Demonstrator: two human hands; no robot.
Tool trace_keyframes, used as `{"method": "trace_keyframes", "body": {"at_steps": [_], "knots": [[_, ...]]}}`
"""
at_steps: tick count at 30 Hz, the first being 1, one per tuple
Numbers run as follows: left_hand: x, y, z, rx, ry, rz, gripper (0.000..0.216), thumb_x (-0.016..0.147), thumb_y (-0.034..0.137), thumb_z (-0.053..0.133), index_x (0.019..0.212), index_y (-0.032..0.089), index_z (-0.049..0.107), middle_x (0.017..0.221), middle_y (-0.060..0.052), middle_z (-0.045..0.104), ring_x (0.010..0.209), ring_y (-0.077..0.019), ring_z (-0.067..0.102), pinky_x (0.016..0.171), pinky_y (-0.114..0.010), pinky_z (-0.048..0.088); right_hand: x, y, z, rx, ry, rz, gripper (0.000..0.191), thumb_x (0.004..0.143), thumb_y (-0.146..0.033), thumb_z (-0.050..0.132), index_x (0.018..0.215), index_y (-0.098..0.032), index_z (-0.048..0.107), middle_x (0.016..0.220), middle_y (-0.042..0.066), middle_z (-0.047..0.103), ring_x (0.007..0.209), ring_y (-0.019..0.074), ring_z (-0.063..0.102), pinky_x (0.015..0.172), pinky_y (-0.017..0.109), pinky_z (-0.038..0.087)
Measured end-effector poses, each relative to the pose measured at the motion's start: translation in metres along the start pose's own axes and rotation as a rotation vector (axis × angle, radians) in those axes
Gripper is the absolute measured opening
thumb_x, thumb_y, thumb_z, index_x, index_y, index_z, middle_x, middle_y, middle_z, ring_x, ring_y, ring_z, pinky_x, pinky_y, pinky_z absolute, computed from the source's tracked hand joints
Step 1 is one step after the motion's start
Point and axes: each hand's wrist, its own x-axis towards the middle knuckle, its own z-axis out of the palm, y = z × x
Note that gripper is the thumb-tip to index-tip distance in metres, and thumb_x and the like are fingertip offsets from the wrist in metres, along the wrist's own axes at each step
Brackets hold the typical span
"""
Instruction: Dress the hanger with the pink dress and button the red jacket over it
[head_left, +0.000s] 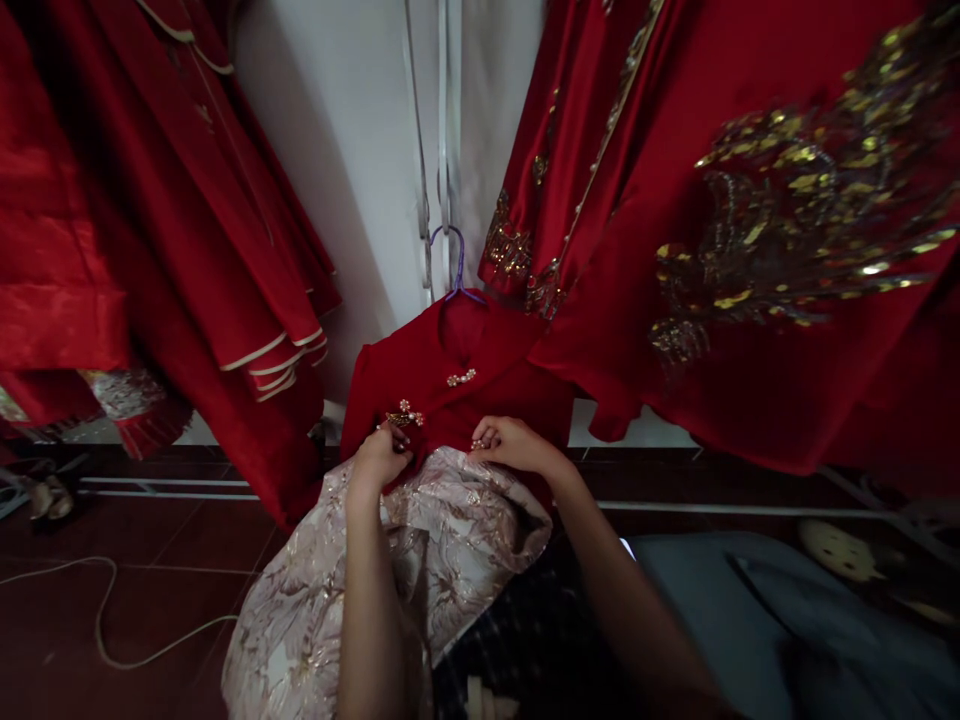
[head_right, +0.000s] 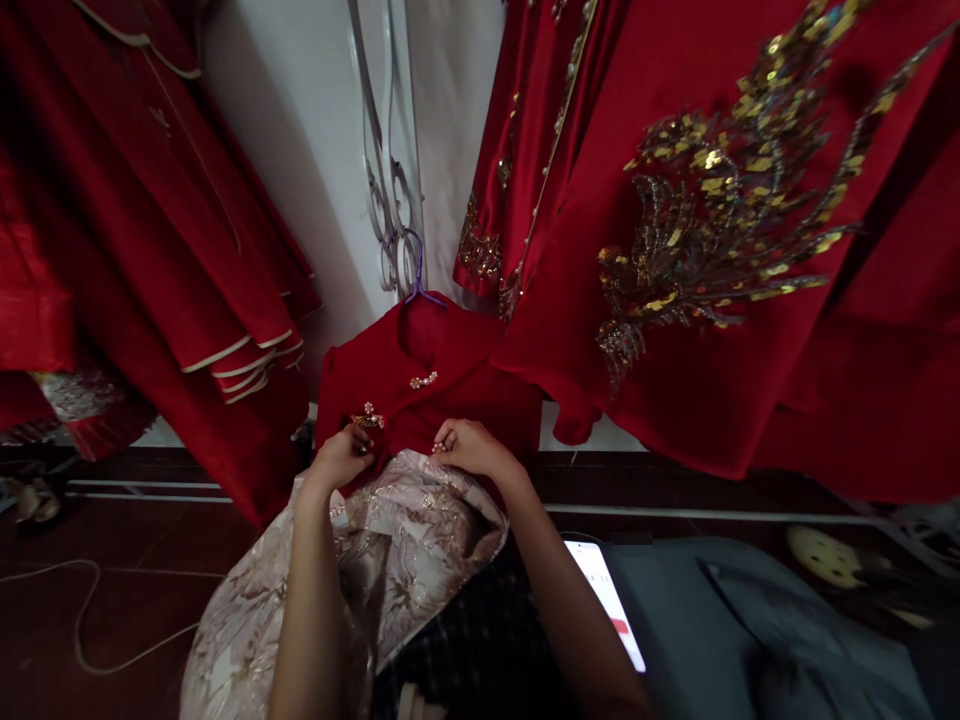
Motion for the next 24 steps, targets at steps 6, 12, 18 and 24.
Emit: {"method": "trace_keyframes", "body": {"at_steps": [6, 12, 18, 24], "knots": [[-0.005, -0.004, -0.013, -0.036, 0.174, 0.107, 0.02, 0.068, 0.022, 0.062, 0.086, 0.02, 0.055, 0.079, -0.002, 0.066, 0.073, -0.0143, 0.061, 0.064, -0.022, 0.041, -0.002, 0.0, -0.026, -0.022, 0.164, 0.017, 0.024, 0.06, -0.032, 0.073, 0.077, -0.016, 0.068, 0.068, 0.003, 0.067, 0.062, 0.0128, 0.06, 0.057, 0.023, 0.044], [-0.004, 0.015, -0.011, -0.148, 0.254, 0.364, 0.019, 0.072, 0.03, 0.063, 0.088, 0.019, 0.06, 0.077, -0.001, 0.063, 0.064, -0.011, 0.056, 0.063, -0.021, 0.041, -0.016, -0.046, -0.033, 0.386, 0.1, 0.031, 0.033, 0.067, -0.042, 0.069, 0.087, -0.016, 0.068, 0.068, 0.003, 0.067, 0.047, 0.0094, 0.054, 0.041, 0.021, 0.042], [0.007, 0.013, 0.005, -0.11, 0.204, 0.345, 0.023, 0.069, 0.037, 0.068, 0.083, 0.018, 0.07, 0.079, -0.004, 0.062, 0.067, -0.013, 0.056, 0.064, -0.023, 0.041, -0.003, -0.067, 0.017, 0.724, 0.243, 0.019, 0.036, 0.065, -0.04, 0.07, 0.089, -0.014, 0.064, 0.074, 0.004, 0.066, 0.058, 0.0133, 0.064, 0.051, 0.024, 0.054], [0.003, 0.011, 0.0, -0.138, 0.158, 0.416, 0.017, 0.072, 0.031, 0.064, 0.082, 0.018, 0.069, 0.075, -0.002, 0.063, 0.066, -0.0118, 0.055, 0.063, -0.022, 0.04, 0.016, -0.048, 0.058, 0.74, 0.343, 0.008, 0.036, 0.068, -0.042, 0.066, 0.092, -0.016, 0.061, 0.083, 0.006, 0.066, 0.064, 0.0159, 0.066, 0.051, 0.026, 0.056]]}}
